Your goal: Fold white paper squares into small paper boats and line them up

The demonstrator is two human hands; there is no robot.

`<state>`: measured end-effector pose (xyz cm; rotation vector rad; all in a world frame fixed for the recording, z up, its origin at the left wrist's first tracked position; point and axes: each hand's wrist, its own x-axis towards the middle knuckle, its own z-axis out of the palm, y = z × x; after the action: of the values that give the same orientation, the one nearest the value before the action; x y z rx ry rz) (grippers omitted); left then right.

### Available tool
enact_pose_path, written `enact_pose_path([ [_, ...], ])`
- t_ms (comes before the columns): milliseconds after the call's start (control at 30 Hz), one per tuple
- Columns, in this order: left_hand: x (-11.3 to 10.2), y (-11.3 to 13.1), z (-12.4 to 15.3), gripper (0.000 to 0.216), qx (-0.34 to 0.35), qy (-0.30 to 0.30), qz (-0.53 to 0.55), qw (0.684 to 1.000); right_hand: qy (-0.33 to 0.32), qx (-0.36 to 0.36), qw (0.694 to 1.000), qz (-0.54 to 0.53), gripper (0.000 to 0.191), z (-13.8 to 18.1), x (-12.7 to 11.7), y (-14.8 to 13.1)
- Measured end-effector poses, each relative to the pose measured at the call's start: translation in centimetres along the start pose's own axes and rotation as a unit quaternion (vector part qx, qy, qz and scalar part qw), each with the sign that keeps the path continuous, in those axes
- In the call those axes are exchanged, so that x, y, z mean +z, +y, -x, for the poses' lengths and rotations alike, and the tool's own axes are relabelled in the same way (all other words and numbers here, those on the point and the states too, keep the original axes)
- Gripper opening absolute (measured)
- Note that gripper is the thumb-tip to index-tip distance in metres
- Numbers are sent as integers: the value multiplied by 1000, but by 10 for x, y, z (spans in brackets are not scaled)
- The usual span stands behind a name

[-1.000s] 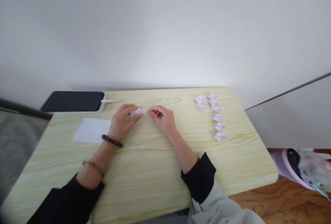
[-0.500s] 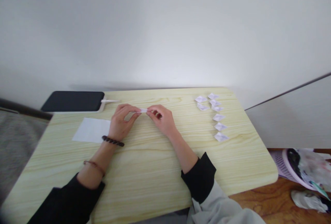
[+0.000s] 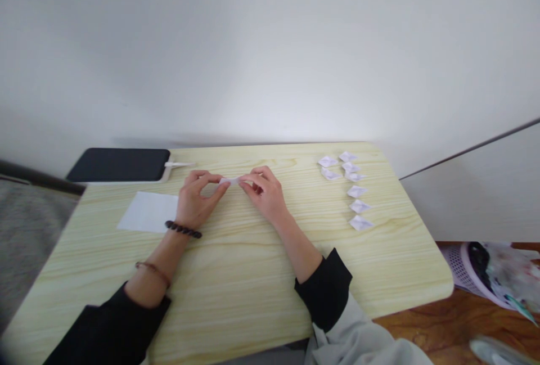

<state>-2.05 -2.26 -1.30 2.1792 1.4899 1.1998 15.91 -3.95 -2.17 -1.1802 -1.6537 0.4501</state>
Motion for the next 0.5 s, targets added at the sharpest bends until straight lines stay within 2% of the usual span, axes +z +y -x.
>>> enact_pose_path([
  [200,0,-1,0,13,-9,-12,0,1000,-7,-2,1000,13,16,1,1,2],
  [500,0,-1,0,13,15,-21,-2,1000,-2,-9,1000,25,17,1,1,3],
])
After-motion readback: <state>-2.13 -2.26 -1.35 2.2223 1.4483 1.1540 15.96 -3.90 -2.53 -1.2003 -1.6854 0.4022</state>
